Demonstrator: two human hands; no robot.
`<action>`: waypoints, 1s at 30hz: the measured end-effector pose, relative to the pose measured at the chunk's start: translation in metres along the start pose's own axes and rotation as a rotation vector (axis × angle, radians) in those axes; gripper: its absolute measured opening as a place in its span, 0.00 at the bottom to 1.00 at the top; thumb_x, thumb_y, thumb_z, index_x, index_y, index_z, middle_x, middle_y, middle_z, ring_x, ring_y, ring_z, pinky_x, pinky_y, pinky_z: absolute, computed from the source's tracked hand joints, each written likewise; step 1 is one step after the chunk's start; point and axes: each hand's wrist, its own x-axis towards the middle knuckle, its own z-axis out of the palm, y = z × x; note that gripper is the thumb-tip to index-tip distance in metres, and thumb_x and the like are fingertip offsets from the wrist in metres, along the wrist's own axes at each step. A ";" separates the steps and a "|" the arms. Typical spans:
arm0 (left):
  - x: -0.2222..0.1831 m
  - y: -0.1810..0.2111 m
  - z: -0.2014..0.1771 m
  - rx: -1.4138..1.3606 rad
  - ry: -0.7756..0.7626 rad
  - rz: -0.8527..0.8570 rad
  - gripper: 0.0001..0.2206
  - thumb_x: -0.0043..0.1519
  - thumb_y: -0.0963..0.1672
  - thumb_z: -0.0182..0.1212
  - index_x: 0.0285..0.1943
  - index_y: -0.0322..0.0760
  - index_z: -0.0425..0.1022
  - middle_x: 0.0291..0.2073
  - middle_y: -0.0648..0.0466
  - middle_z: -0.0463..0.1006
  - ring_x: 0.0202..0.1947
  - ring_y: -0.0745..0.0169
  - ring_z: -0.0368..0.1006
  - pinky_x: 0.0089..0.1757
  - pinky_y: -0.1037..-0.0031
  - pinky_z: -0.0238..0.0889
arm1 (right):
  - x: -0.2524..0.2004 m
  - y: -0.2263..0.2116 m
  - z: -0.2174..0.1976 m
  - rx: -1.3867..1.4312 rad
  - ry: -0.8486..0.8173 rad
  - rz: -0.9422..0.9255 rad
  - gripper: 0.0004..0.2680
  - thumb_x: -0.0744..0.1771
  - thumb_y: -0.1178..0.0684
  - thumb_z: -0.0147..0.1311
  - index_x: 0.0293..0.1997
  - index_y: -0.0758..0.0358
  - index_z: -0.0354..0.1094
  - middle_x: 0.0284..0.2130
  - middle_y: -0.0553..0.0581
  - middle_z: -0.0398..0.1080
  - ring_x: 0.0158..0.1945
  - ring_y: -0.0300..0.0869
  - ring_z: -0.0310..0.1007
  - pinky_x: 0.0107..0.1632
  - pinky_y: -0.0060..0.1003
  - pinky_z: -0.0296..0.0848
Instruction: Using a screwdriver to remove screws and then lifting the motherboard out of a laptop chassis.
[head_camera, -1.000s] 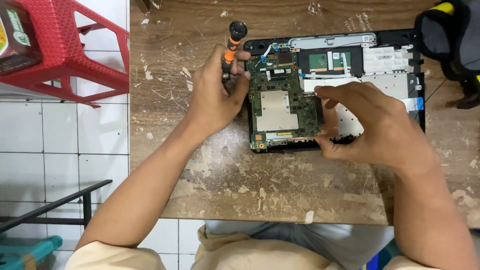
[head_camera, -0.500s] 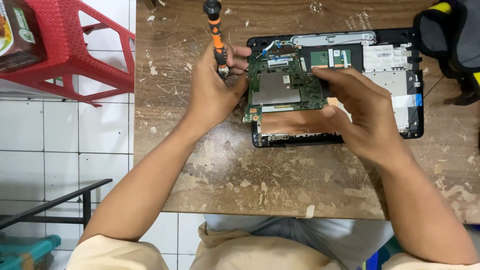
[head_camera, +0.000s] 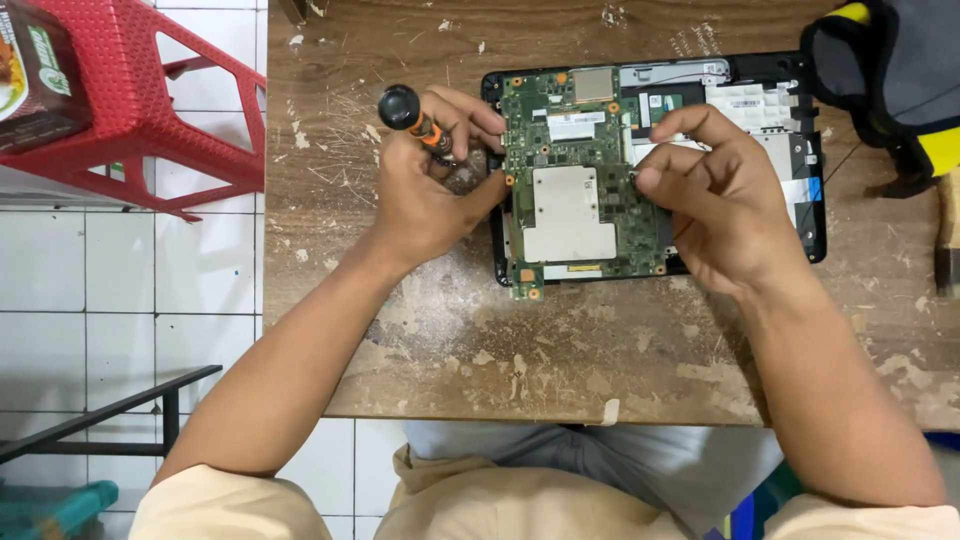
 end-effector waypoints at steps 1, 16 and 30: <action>0.000 0.002 0.000 0.021 -0.008 0.012 0.20 0.58 0.29 0.66 0.43 0.39 0.60 0.49 0.43 0.73 0.50 0.51 0.75 0.54 0.63 0.80 | 0.001 -0.003 0.001 -0.043 0.004 0.005 0.11 0.70 0.67 0.59 0.57 0.65 0.68 0.27 0.48 0.72 0.34 0.31 0.74 0.40 0.20 0.72; -0.014 0.020 0.027 0.496 -0.584 0.205 0.35 0.50 0.69 0.61 0.34 0.37 0.73 0.33 0.54 0.68 0.37 0.55 0.64 0.54 0.60 0.53 | 0.010 -0.020 -0.036 -0.130 0.195 -0.196 0.13 0.65 0.52 0.53 0.51 0.66 0.76 0.39 0.53 0.79 0.36 0.38 0.75 0.40 0.32 0.72; -0.019 0.008 0.054 0.391 -0.574 0.174 0.20 0.69 0.49 0.67 0.57 0.24 0.79 0.61 0.35 0.80 0.70 0.37 0.72 0.72 0.35 0.52 | 0.002 -0.039 -0.084 -0.363 0.012 -0.179 0.12 0.65 0.53 0.55 0.50 0.66 0.74 0.44 0.56 0.78 0.37 0.37 0.74 0.37 0.29 0.70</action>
